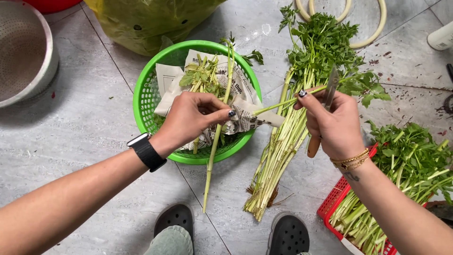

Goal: Trimming the ends of celery stalks and sorting them into baskets while sitting on the floor.

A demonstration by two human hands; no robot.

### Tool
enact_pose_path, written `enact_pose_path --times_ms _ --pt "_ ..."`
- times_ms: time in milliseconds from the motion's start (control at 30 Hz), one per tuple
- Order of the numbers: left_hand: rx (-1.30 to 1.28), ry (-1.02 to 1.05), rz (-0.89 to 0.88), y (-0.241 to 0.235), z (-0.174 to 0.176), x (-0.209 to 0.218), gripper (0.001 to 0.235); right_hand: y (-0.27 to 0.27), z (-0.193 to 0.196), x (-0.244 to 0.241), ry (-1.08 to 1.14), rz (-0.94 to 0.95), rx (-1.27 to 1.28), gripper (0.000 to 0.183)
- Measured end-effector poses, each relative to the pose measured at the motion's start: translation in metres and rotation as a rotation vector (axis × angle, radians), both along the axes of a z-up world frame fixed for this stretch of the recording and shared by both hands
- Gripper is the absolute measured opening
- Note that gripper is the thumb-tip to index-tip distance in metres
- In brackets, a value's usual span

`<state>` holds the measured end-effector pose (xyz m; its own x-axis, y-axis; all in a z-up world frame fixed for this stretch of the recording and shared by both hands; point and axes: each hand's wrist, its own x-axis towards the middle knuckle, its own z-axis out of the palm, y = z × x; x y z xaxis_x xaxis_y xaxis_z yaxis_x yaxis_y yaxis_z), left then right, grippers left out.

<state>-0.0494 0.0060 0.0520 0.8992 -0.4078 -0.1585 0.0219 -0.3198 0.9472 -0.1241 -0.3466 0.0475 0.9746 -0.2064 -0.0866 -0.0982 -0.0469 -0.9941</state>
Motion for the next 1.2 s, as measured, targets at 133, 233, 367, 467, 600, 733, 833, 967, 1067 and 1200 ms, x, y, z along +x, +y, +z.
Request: enact_pose_path --times_ms 133,233,367,467,600,733,833,967,1067,1200 --pt "-0.058 -0.097 -0.054 -0.015 0.004 -0.005 0.025 0.018 0.001 0.003 -0.011 0.035 -0.017 0.015" --pt "-0.074 -0.156 -0.11 -0.023 0.003 -0.01 0.043 0.032 0.007 0.004 0.018 0.056 -0.02 0.021" --pt "0.08 -0.181 -0.128 -0.018 0.004 -0.013 0.016 0.043 0.01 0.005 0.022 0.074 -0.003 0.015" --pt "0.145 -0.163 -0.149 -0.014 0.011 -0.015 0.01 0.044 0.007 0.007 0.047 0.093 -0.004 0.017" --pt "0.178 -0.037 -0.159 -0.011 0.02 -0.02 0.015 0.048 0.008 0.004 0.093 0.134 0.011 0.02" --pt "0.181 -0.025 -0.186 -0.008 0.014 -0.018 0.016 0.051 0.018 0.0 0.161 0.149 0.038 0.022" --pt "0.13 -0.005 -0.228 -0.008 0.012 -0.015 0.017 0.049 0.02 -0.003 0.173 0.165 0.027 0.024" --pt "0.184 -0.031 -0.239 -0.005 0.009 -0.009 0.015 0.042 0.028 -0.006 0.169 0.188 -0.035 0.022" --pt "0.226 -0.039 -0.222 -0.003 0.011 -0.008 0.014 0.04 0.035 -0.01 0.177 0.192 -0.054 0.022" --pt "0.236 -0.057 -0.218 -0.002 0.01 -0.006 0.012 0.04 0.044 -0.011 0.172 0.193 -0.049 0.022"
